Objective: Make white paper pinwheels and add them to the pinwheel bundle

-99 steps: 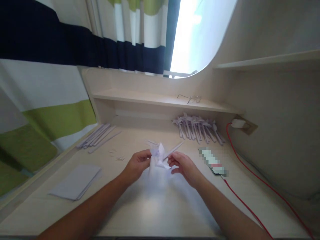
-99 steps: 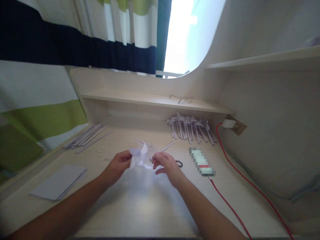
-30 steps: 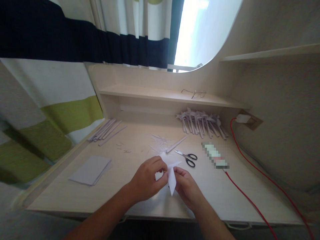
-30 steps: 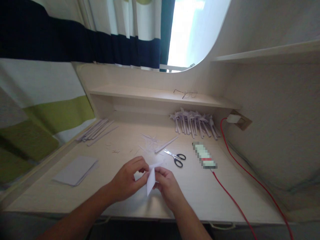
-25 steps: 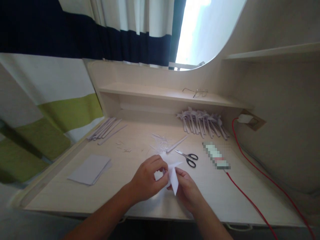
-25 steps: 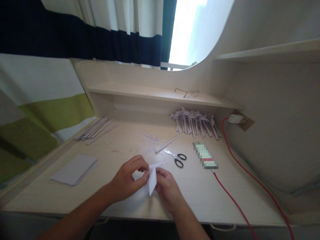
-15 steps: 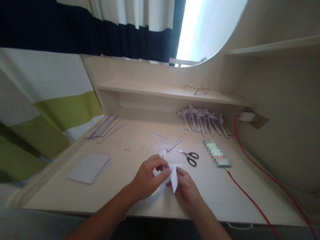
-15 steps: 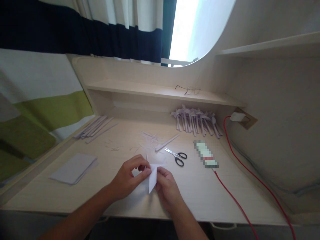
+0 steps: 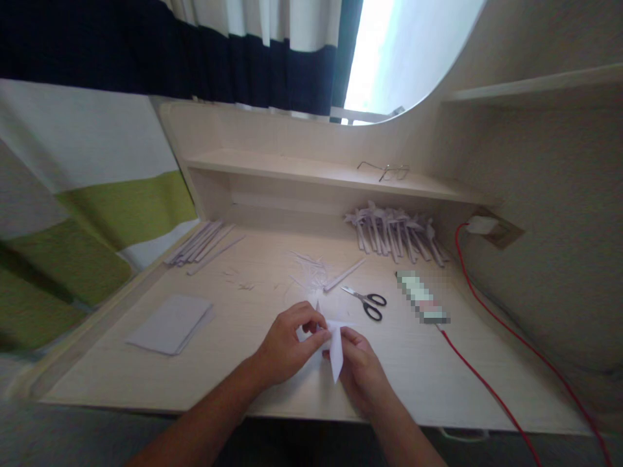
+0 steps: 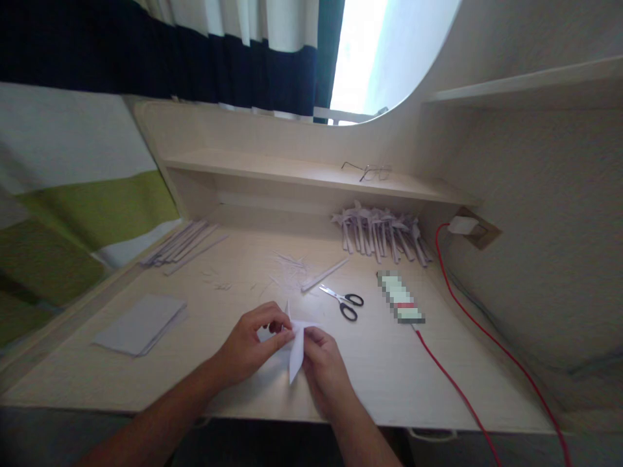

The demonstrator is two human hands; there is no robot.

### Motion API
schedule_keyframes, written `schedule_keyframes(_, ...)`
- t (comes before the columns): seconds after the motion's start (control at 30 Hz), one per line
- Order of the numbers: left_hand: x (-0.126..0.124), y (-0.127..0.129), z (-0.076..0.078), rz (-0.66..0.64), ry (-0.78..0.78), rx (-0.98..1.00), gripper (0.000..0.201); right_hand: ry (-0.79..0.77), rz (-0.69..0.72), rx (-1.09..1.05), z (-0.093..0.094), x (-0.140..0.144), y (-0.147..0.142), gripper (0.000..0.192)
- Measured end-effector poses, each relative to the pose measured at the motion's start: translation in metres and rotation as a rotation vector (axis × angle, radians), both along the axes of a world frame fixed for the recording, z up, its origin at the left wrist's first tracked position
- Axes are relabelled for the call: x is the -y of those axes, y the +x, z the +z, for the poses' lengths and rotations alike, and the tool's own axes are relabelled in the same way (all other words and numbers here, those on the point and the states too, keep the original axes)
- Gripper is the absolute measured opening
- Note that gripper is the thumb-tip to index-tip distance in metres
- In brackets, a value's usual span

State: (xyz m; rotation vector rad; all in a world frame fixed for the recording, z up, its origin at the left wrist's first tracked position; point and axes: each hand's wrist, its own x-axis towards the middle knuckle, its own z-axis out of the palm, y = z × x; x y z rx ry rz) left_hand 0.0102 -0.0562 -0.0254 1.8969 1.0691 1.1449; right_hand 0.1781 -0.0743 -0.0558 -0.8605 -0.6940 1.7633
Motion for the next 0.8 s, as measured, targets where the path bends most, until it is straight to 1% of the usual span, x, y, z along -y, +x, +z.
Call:
schedule_keyframes(0.1,-0.002,-0.002,0.001,-0.015,-0.009,-0.011,0.003,0.001,-0.005,0.001,0.000,0.000,0.000,0.021)
schedule_keyframes(0.2,-0.005,-0.004,0.007,-0.047,-0.023,-0.044,0.003,0.000,-0.012,-0.002,0.000,0.001,-0.001,0.021)
schedule_keyframes(0.33,-0.009,-0.008,0.021,-0.091,-0.049,-0.098,0.005,0.003,-0.021,-0.007,0.001,0.001,-0.001,0.021)
schedule_keyframes(0.43,-0.014,-0.011,0.035,-0.106,-0.063,-0.115,0.005,0.008,-0.006,0.008,0.005,-0.003,-0.002,0.024)
schedule_keyframes(0.57,-0.027,-0.017,0.054,-0.095,-0.043,-0.097,0.002,0.049,0.029,0.035,0.021,-0.020,-0.003,0.027)
schedule_keyframes(0.67,-0.040,-0.020,0.067,-0.049,0.001,-0.079,0.004,0.095,0.023,0.041,0.033,-0.038,-0.004,0.028)
schedule_keyframes(0.8,-0.055,-0.010,0.077,0.001,0.049,-0.095,0.009,0.113,0.015,0.038,0.043,-0.060,0.002,0.028)
